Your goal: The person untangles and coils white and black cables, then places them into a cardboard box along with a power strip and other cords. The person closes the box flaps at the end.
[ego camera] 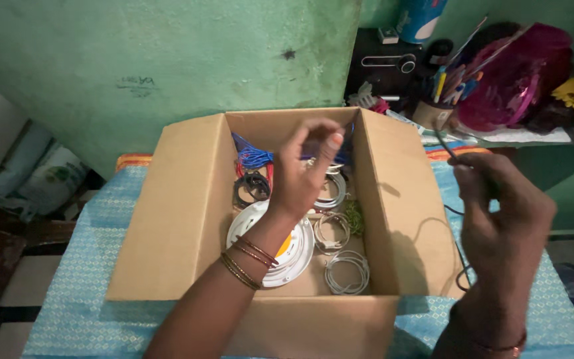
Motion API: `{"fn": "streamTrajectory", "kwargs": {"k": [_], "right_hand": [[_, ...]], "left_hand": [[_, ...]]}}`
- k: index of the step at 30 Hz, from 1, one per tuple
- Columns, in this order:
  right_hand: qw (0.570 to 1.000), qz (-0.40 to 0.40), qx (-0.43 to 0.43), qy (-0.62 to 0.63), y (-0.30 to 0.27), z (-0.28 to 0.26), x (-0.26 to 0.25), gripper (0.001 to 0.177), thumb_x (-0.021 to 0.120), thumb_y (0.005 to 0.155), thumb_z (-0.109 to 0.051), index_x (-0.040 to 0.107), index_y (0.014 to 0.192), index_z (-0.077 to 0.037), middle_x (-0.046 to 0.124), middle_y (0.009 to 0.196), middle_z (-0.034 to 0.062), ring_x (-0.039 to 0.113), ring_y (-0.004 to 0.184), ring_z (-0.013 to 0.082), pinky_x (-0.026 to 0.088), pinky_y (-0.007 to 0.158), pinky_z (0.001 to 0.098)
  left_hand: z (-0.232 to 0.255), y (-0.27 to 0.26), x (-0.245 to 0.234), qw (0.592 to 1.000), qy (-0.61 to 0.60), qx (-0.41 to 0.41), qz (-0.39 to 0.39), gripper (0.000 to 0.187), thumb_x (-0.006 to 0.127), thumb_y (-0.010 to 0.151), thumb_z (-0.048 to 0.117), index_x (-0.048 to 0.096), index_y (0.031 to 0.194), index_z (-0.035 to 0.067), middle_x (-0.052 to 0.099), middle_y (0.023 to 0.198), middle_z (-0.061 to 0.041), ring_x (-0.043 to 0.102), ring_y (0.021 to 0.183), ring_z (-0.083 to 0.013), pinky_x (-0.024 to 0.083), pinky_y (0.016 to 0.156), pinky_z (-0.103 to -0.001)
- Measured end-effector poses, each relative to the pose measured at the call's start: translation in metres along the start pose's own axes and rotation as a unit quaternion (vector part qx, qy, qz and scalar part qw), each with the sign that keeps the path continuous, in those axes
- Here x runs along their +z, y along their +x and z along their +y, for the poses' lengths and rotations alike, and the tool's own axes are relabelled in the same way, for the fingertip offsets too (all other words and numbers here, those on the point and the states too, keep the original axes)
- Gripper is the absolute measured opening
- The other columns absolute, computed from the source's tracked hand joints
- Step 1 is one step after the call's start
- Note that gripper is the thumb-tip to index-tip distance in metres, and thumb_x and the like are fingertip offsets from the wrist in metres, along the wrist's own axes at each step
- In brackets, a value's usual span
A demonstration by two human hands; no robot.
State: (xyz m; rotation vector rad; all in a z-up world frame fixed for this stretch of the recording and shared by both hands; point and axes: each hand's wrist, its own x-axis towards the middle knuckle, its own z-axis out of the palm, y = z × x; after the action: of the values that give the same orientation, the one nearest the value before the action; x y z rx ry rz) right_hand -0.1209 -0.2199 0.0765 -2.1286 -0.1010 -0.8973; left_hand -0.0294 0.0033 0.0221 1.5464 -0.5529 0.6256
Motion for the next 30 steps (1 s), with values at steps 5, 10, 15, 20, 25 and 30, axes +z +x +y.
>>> {"fn": "streamTrajectory", "kwargs": {"k": [5, 10, 15, 20, 25, 30], "right_hand": [[0.984, -0.093, 0.035, 0.150, 0.000, 0.010, -0.007, 0.011, 0.065, 0.101, 0.000, 0.071, 0.110, 0.003, 0.066, 0.093, 0.0017, 0.053, 0.085, 0.0055, 0.042, 0.074, 0.0214], [0.993, -0.041, 0.004, 0.114, 0.005, 0.021, -0.001, 0.010, 0.067, 0.106, -0.001, 0.070, 0.113, 0.005, 0.064, 0.087, 0.0015, 0.054, 0.082, 0.0062, 0.042, 0.073, 0.0214], [0.985, -0.052, 0.040, 0.159, 0.012, 0.026, 0.004, 0.009, 0.068, 0.107, -0.004, 0.073, 0.113, 0.001, 0.057, 0.077, 0.0007, 0.048, 0.069, 0.0045, 0.035, 0.064, 0.0217], [0.990, -0.129, 0.058, 0.011, 0.014, 0.026, 0.027, 0.011, 0.068, 0.100, -0.006, 0.075, 0.108, -0.002, 0.068, 0.075, 0.0059, 0.061, 0.065, 0.0107, 0.049, 0.059, 0.0262], [0.988, -0.151, 0.037, 0.003, 0.017, 0.030, 0.035, 0.017, 0.067, 0.093, -0.002, 0.073, 0.109, -0.001, 0.074, 0.081, 0.0076, 0.070, 0.070, 0.0097, 0.054, 0.063, 0.0268], [0.992, -0.094, 0.087, 0.010, 0.016, 0.030, 0.032, 0.015, 0.074, 0.093, -0.007, 0.075, 0.106, 0.000, 0.071, 0.076, 0.0174, 0.064, 0.067, 0.0244, 0.048, 0.060, 0.0356]], "left_hand": [[0.001, -0.006, 0.007, 0.988, -0.011, 0.051, -0.144, 0.041, 0.052, 0.113, 0.037, 0.069, 0.126, 0.002, 0.070, 0.126, -0.007, 0.063, 0.123, -0.0171, 0.048, 0.110, -0.033], [-0.018, -0.009, 0.013, 0.912, -0.219, -0.179, -0.298, 0.045, 0.051, 0.115, 0.037, 0.074, 0.109, 0.000, 0.073, 0.106, -0.008, 0.061, 0.098, -0.0162, 0.050, 0.093, -0.035], [-0.025, -0.008, 0.007, 0.862, -0.380, -0.185, -0.278, 0.035, 0.050, 0.115, 0.037, 0.057, 0.103, 0.005, 0.066, 0.115, -0.007, 0.065, 0.116, -0.0175, 0.051, 0.107, -0.033], [-0.026, -0.001, 0.000, 0.789, -0.529, -0.232, -0.209, 0.027, 0.048, 0.119, 0.031, 0.050, 0.107, 0.007, 0.066, 0.101, -0.013, 0.070, 0.093, -0.0273, 0.059, 0.089, -0.042], [-0.035, 0.005, -0.009, 0.815, -0.536, -0.214, -0.063, 0.026, 0.045, 0.114, 0.029, 0.054, 0.107, 0.006, 0.071, 0.105, -0.019, 0.073, 0.105, -0.0366, 0.059, 0.096, -0.050], [-0.038, 0.008, -0.012, 0.809, -0.556, -0.188, 0.023, 0.028, 0.046, 0.118, 0.025, 0.058, 0.110, 0.002, 0.072, 0.105, -0.022, 0.071, 0.106, -0.0410, 0.058, 0.097, -0.055]]}}
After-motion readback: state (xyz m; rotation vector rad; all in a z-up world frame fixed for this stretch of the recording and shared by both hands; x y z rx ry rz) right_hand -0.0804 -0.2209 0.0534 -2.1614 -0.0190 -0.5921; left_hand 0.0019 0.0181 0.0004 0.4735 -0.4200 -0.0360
